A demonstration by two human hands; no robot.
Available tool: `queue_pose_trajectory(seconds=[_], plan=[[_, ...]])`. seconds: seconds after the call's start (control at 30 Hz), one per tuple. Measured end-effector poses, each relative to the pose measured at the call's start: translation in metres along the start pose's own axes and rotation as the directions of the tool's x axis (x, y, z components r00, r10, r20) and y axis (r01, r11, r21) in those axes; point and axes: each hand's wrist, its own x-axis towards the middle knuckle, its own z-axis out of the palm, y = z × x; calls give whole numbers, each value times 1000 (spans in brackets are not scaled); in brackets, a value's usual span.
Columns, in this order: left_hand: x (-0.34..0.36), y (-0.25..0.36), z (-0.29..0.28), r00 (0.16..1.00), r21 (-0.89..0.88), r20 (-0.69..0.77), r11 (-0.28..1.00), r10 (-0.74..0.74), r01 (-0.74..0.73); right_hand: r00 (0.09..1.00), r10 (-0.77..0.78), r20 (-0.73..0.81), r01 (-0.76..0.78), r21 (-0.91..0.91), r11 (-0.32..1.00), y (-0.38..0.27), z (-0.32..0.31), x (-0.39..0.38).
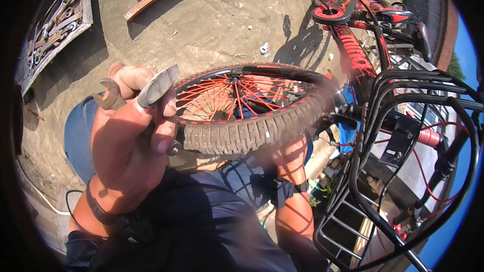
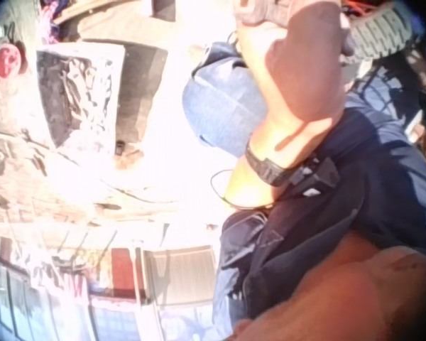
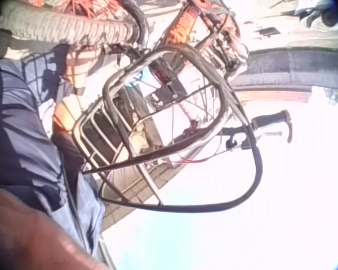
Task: The person works on the front wheel of a bicycle, using a wrench to tighten or adjust components near the hub and spokes. They also handle a cable near the handlebars and basket, manipulating it with their hands.
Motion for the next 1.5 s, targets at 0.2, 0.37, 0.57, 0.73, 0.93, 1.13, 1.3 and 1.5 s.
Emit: queue_pose_trajectory(seconds=[0.2, 0.37, 0.57, 0.73, 0.93, 1.13, 1.3, 1.5], plan=[[-1, -2, -1, 1000, -22, 10, 1000, -3, 3, 997, -72, 27, 76, -254, 964, -28, -14, 4], [-8, -4, 1, 999, -65, 24, 997, 35, -34, 973, -227, 40, 227, -346, 911, -31, -20, 6], [-23, -9, 0, 997, -96, -2, 993, 75, -75, 989, 125, -73, -36, 711, 702, 23, 23, 8], [-37, -20, -1, 987, -110, -18, 981, 157, -158, 907, 348, 239, -128, 941, -312, -45, 8, 19], [-50, -38, -6, 966, -89, 20, 963, 256, -254, 976, 60, 211, -186, 941, -281, -55, -1, 21], [-66, -59, -4, 959, 20, 47, 959, 281, -282, 985, 118, 125, -110, 986, -125, -68, -2, 24], [-65, -76, -12, 943, 259, 167, 910, 289, -325, 991, 13, 133, -128, 973, -190, -56, 9, 33], [-72, -100, -8, 956, 513, 252, 818, 148, -262, 997, -24, 80, -83, 968, -238, -52, 9, 24]])
